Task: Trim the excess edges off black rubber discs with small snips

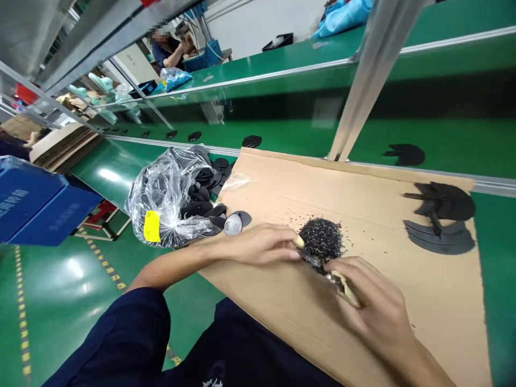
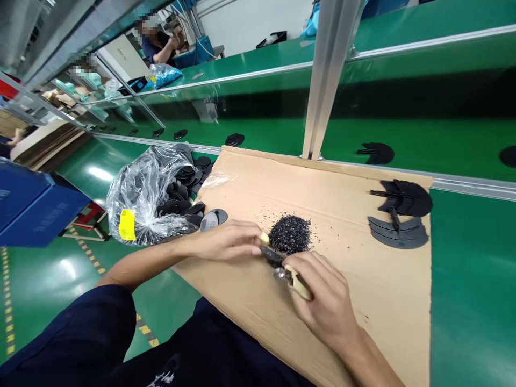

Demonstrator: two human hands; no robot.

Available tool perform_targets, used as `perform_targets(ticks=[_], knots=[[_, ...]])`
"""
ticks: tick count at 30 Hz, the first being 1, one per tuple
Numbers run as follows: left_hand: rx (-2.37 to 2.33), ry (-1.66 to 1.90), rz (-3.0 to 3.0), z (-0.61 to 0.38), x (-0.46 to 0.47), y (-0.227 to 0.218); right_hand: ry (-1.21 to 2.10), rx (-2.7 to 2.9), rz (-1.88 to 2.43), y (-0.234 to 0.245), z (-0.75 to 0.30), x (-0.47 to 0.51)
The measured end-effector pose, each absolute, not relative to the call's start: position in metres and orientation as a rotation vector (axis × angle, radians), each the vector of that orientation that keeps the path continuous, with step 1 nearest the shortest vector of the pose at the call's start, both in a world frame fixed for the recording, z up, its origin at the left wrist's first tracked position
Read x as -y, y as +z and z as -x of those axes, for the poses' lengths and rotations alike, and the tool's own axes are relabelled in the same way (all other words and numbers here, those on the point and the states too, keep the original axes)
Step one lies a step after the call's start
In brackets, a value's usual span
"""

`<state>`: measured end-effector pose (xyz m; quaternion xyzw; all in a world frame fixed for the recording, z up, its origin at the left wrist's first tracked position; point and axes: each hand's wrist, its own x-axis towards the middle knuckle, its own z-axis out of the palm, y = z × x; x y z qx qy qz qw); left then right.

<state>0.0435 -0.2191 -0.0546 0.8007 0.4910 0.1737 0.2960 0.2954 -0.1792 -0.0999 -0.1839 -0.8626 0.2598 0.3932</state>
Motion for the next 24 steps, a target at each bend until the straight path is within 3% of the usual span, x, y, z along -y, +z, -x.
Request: perform_targets(ticks=[4,7,12,20,24], knots=[[-2.108,-0.026,-2.303,0.013,0.237,-0.051,0.824,2.0,0.822,-0.095,-0.294,0.18],[-2.188,-0.244,-2.192,0.04,0.254,-0.058,0.978,1.868,1.035,-0.091,-0.292,0.177],[-2.161,0.253,-2.083,0.037,0.271,-0.075,1.161,1.774,1.119,-0.09,-0.289,0.175],[-1.444,1.065,-2.072,-0.035,0.243,-0.067,1.37,1.695,1.009,-0.092,-0.29,0.177],[-1.267,1.294,-1.988,-0.079,0.221,-0.078,1.555,1.596,0.975,-0.089,-0.291,0.179]])
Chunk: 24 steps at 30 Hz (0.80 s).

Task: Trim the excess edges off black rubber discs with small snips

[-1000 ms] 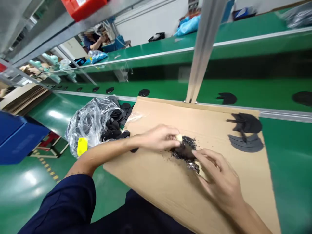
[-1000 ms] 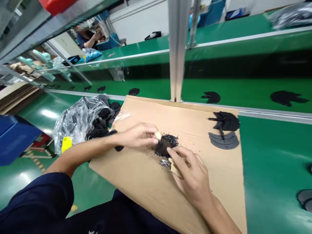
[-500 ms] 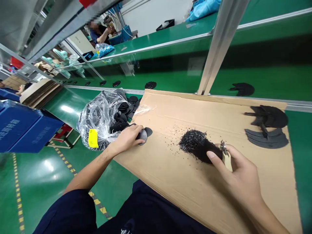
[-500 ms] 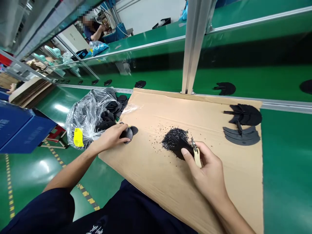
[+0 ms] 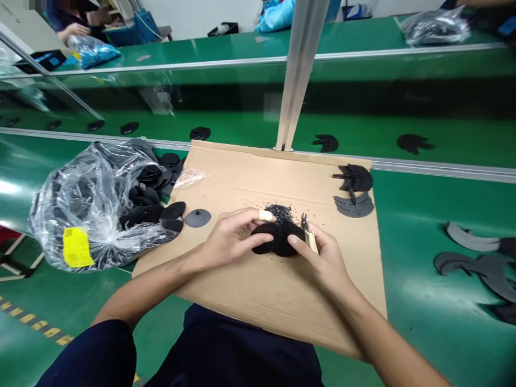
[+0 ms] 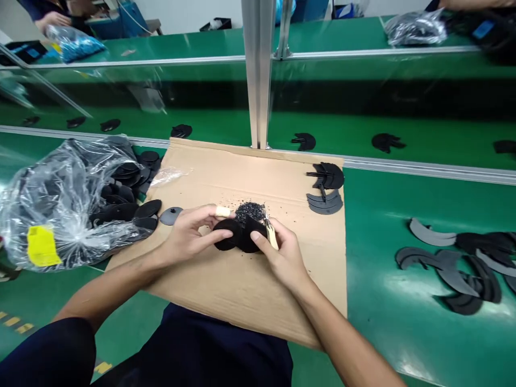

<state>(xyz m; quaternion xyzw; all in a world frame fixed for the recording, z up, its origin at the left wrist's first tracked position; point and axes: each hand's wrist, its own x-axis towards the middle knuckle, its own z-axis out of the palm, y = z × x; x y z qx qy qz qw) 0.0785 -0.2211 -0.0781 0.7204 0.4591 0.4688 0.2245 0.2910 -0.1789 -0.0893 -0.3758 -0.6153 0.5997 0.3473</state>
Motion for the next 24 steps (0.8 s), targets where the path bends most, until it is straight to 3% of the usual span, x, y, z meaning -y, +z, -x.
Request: perform_targets(ticks=[8,19,24], knots=[[-1.383,1.385,-2.009,-0.097,0.214,-0.101,1.747,1.446,1.016,-0.096,-0.292,0.183],[-1.417,1.43,-1.946,-0.096,0.216,-0.106,1.69,1.543,1.03,-0.1,-0.291,0.182],[-1.418,1.29,-1.745,-0.095,0.215,-0.106,1.642,1.582,1.041,-0.097,-0.291,0.183]])
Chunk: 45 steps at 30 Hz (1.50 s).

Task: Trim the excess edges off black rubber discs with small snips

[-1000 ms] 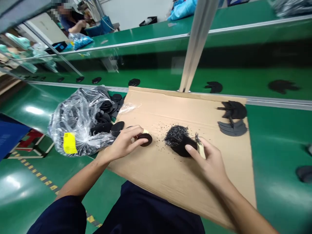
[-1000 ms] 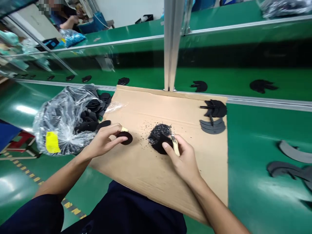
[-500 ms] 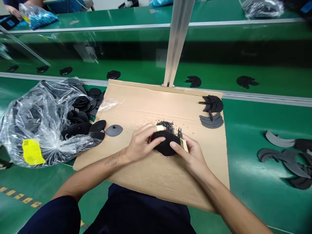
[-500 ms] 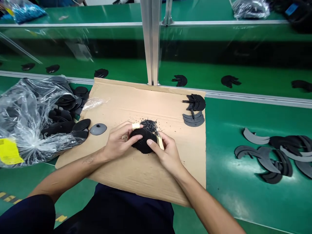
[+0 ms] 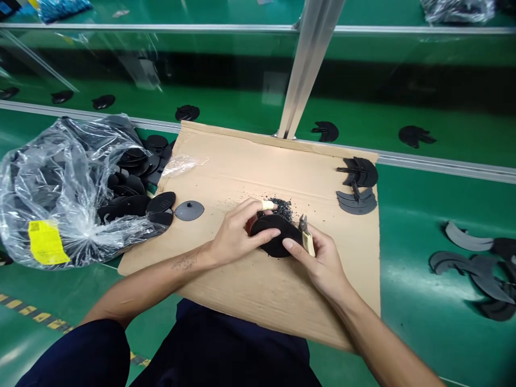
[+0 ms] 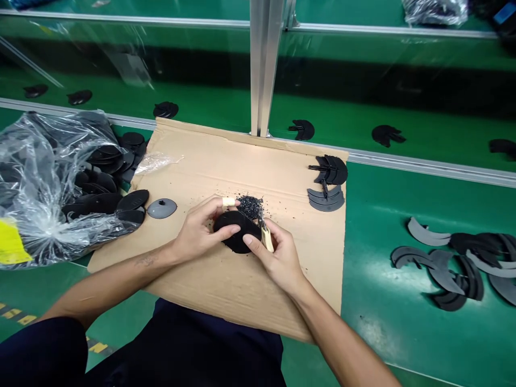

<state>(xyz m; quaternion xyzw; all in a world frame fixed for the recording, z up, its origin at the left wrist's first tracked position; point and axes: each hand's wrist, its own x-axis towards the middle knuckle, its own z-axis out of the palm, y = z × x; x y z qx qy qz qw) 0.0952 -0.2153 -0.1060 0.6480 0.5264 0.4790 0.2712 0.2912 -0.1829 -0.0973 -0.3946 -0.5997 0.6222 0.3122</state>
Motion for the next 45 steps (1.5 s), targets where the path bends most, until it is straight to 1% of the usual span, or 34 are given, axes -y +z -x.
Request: perform_targets(ticks=[3,5,7,10,15,20,28,33,39,45], knots=[[-1.305,1.146,-1.517,-0.095,0.215,-0.106,1.605,1.626,1.039,-0.096,-0.291,0.183],[-1.257,1.138,-1.473,-0.093,0.215,-0.103,1.594,1.66,1.019,-0.095,-0.29,0.184],[-1.259,1.17,-1.554,-0.091,0.215,-0.1,1.546,1.704,1.004,-0.095,-0.289,0.184],[-1.292,1.212,-1.815,-0.088,0.216,-0.095,1.358,1.762,1.011,-0.095,-0.29,0.184],[-1.202,1.191,-2.24,-0.085,0.218,-0.1,1.126,1.961,0.904,-0.093,-0.294,0.182],[-1.188,1.252,-2.284,-0.086,0.218,-0.105,1.002,2.071,0.774,-0.095,-0.297,0.182],[-1.094,1.359,-2.103,-0.086,0.218,-0.094,0.902,1.971,0.592,-0.104,-0.296,0.183],[-1.084,1.351,-2.101,-0.087,0.219,-0.095,0.887,1.96,0.592,-0.107,-0.295,0.184],[-1.019,1.468,-2.091,-0.087,0.219,-0.097,0.899,1.982,0.615,-0.103,-0.294,0.186],[-0.975,1.406,-2.146,-0.086,0.218,-0.095,0.885,1.988,0.596,-0.103,-0.293,0.186]])
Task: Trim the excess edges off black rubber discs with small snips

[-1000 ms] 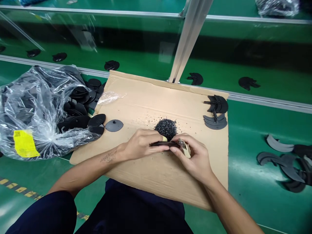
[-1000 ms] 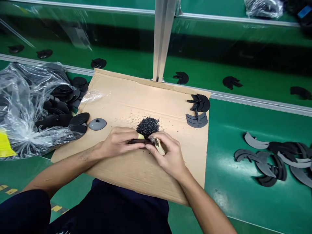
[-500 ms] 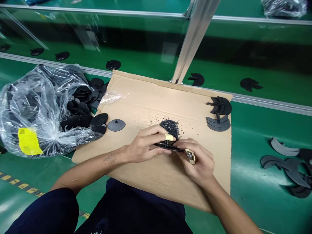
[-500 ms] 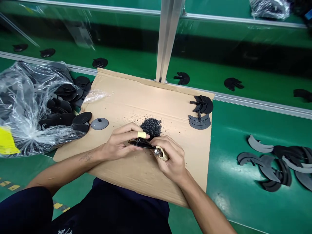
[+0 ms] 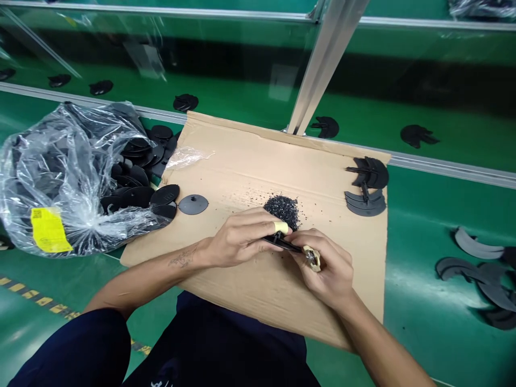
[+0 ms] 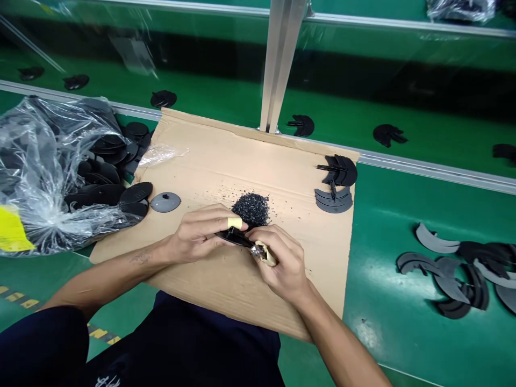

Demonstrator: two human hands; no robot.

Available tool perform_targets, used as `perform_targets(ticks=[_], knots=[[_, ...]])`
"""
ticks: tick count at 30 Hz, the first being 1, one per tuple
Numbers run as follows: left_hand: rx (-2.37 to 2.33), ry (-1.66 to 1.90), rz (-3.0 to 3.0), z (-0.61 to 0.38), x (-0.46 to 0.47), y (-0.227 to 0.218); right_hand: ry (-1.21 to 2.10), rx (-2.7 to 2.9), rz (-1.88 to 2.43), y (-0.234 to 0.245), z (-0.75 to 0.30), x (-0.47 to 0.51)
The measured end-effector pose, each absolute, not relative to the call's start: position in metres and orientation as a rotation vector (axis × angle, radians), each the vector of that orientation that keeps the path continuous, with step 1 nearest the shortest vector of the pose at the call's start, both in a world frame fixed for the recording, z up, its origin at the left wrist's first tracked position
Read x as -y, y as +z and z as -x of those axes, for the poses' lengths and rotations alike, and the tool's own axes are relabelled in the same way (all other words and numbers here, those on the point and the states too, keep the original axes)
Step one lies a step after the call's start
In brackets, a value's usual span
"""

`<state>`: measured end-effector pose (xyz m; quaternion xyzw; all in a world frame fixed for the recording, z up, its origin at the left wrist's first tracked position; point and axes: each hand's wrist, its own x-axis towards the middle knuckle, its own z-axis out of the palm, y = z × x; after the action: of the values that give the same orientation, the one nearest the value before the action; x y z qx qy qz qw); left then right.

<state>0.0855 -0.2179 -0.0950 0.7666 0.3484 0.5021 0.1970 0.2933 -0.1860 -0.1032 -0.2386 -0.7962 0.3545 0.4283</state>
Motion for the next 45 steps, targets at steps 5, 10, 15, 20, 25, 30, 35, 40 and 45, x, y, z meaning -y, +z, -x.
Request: perform_targets(ticks=[5,10,15,20,25,30,35,40,45], knots=[[-1.036,1.478,-2.144,-0.088,0.223,-0.093,0.9,2.005,0.582,-0.102,-0.293,0.186],[-1.023,1.476,-2.132,-0.089,0.221,-0.094,0.919,1.973,0.595,-0.101,-0.293,0.188],[-1.005,1.41,-2.089,-0.09,0.219,-0.096,0.953,1.925,0.617,-0.101,-0.292,0.187],[-1.043,1.455,-2.168,-0.09,0.224,-0.095,0.923,1.97,0.576,-0.105,-0.292,0.186],[-1.09,1.469,-2.327,-0.09,0.228,-0.093,0.918,2.002,0.565,-0.103,-0.292,0.186],[-1.132,1.456,-2.227,-0.088,0.224,-0.097,0.951,2.028,0.625,-0.098,-0.294,0.181],[-1.137,1.422,-2.214,-0.087,0.222,-0.1,0.954,2.059,0.611,-0.097,-0.295,0.18],[-1.135,1.389,-2.287,-0.088,0.223,-0.1,0.913,2.105,0.575,-0.097,-0.297,0.18],[-1.139,1.364,-2.302,-0.086,0.222,-0.1,0.722,2.199,0.637,-0.098,-0.302,0.171]])
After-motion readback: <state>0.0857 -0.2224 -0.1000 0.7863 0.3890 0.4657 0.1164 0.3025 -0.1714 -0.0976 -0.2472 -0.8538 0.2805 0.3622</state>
